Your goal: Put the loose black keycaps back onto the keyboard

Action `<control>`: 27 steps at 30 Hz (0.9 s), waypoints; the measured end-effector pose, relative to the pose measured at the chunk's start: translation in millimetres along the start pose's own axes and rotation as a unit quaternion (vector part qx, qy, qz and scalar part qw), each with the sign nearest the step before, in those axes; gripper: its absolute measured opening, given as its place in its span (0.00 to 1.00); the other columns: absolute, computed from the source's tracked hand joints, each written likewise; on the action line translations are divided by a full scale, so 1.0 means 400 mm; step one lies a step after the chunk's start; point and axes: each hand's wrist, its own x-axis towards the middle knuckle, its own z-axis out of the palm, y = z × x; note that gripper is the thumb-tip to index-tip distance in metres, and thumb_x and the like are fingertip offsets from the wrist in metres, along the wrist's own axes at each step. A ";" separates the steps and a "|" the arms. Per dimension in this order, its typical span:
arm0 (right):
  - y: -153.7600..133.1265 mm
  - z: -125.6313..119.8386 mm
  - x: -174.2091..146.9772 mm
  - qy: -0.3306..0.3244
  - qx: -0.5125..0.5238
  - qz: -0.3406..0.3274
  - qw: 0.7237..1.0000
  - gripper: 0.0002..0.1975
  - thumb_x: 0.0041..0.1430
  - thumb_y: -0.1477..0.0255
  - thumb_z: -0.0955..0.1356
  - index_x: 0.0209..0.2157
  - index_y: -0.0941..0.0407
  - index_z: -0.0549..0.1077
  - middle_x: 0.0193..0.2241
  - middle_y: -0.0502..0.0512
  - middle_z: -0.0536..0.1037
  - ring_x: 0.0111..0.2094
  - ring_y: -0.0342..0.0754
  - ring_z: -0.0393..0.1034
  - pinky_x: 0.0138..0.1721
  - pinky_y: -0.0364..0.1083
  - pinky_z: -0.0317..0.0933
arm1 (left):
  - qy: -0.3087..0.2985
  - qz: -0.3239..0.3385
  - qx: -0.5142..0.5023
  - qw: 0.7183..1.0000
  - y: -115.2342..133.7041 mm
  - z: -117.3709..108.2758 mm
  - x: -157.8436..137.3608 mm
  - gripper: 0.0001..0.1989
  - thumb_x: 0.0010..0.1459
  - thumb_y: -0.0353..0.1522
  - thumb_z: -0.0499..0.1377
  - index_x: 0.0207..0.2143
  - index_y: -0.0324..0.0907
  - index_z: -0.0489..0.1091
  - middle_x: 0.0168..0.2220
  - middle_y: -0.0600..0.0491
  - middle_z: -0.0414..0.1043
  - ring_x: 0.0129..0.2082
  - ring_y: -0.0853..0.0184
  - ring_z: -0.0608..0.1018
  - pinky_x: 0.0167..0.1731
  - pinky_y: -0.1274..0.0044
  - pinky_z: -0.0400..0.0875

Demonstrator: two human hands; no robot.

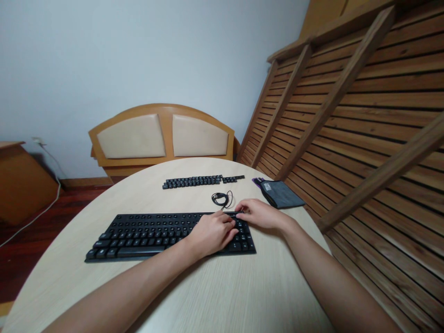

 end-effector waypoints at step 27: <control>0.174 -0.032 0.266 0.161 -0.273 0.208 0.925 0.21 0.63 0.72 0.64 0.57 0.53 0.70 0.47 0.61 0.80 0.48 0.56 0.74 0.45 0.49 0.63 | -0.037 -0.032 0.027 0.998 0.030 0.009 -0.037 0.45 0.57 0.65 0.47 0.59 0.38 0.65 0.65 0.35 0.59 0.63 0.43 0.65 0.58 0.54 0.61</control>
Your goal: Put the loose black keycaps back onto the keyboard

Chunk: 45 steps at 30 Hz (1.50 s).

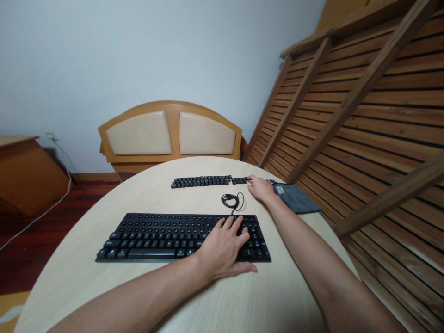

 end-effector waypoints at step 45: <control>-0.099 -0.138 -0.356 -0.066 0.197 -0.263 0.942 0.05 0.52 0.73 0.72 0.34 0.53 0.76 0.36 0.52 0.78 0.42 0.51 0.70 0.43 0.47 0.62 | -0.002 0.077 -0.145 0.986 -0.098 -0.031 -0.017 0.25 0.57 0.44 0.63 0.52 0.40 0.65 0.64 0.40 0.61 0.65 0.52 0.63 0.64 0.55 0.56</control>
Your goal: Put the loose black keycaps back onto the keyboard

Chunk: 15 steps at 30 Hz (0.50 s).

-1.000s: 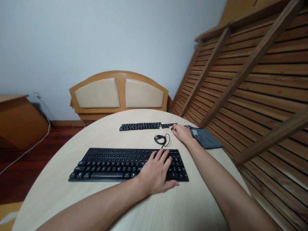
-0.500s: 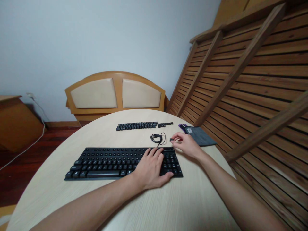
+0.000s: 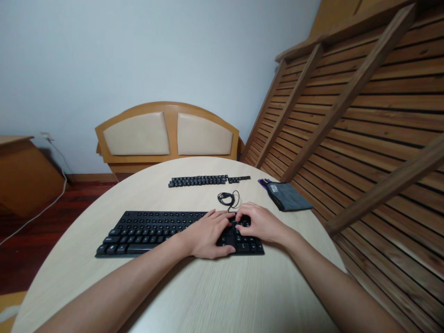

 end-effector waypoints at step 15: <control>-0.021 0.000 0.001 0.001 -0.057 -0.007 0.998 0.04 0.53 0.73 0.72 0.33 0.54 0.75 0.34 0.53 0.78 0.39 0.51 0.70 0.39 0.46 0.60 | 0.002 -0.009 -0.028 1.000 -0.001 0.002 -0.003 0.31 0.57 0.42 0.63 0.58 0.43 0.57 0.64 0.41 0.61 0.64 0.50 0.64 0.64 0.52 0.54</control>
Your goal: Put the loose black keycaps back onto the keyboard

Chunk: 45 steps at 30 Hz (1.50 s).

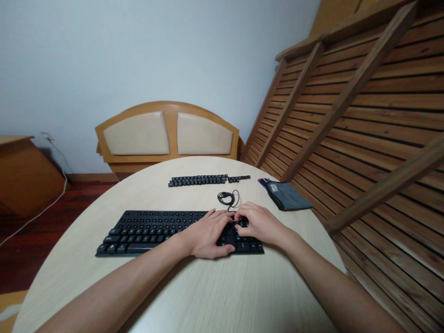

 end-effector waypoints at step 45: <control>0.102 -0.085 -0.013 -0.136 0.029 0.057 0.989 0.06 0.56 0.66 0.72 0.32 0.52 0.83 0.34 0.53 0.84 0.37 0.52 0.76 0.40 0.45 0.63 | -0.053 -0.056 0.072 0.994 -0.055 -0.052 -0.102 0.38 0.63 0.51 0.55 0.68 0.40 0.53 0.70 0.39 0.50 0.69 0.47 0.56 0.65 0.53 0.52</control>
